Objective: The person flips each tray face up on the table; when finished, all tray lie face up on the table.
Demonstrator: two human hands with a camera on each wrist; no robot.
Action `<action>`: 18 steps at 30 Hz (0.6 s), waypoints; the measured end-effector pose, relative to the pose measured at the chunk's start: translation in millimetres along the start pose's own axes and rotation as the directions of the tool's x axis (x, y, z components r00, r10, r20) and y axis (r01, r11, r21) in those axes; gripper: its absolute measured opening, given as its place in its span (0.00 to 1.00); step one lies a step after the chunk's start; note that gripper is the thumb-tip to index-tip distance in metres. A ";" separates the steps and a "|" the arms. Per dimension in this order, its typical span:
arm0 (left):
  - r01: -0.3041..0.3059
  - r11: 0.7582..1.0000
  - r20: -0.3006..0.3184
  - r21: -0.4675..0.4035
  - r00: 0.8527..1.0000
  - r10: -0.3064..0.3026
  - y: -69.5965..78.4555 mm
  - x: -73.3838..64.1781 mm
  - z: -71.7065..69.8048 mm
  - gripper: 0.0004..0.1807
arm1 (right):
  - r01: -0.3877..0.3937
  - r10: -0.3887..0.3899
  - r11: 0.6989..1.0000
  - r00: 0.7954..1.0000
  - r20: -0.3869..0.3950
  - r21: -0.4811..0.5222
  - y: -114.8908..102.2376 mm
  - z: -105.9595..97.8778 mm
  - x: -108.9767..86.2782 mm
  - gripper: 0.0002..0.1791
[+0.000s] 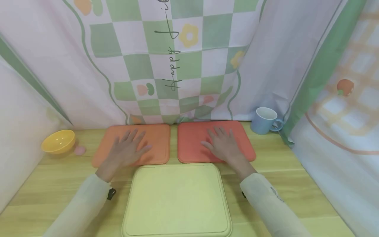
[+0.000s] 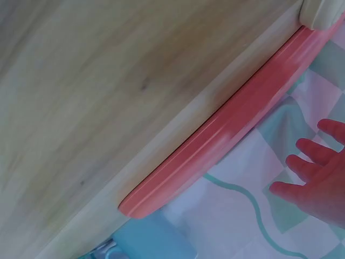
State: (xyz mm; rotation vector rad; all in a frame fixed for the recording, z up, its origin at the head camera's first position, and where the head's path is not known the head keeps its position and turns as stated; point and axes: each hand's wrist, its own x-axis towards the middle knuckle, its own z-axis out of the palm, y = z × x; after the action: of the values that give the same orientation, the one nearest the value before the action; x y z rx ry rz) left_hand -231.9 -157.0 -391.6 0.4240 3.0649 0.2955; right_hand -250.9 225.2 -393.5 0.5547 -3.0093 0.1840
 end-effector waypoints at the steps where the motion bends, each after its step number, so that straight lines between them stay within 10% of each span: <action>1: -0.005 1.000 -0.002 0.004 1.000 0.005 1.1 1.6 0.1 0.49 | 0.003 -0.003 1.000 1.000 -0.014 0.007 1.2 0.2 0.1 0.40; 18: -0.080 0.992 -0.080 -0.093 0.994 0.073 31.1 24.7 -3.7 0.45 | 0.025 -0.021 0.999 0.993 -0.116 0.032 24.5 -13.0 -0.1 0.35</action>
State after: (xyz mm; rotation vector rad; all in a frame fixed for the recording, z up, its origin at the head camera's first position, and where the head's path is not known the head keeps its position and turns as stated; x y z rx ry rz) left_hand -247.6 -121.6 -382.2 0.5380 3.0961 0.4707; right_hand -258.9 249.7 -383.2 0.5606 -2.8918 0.2562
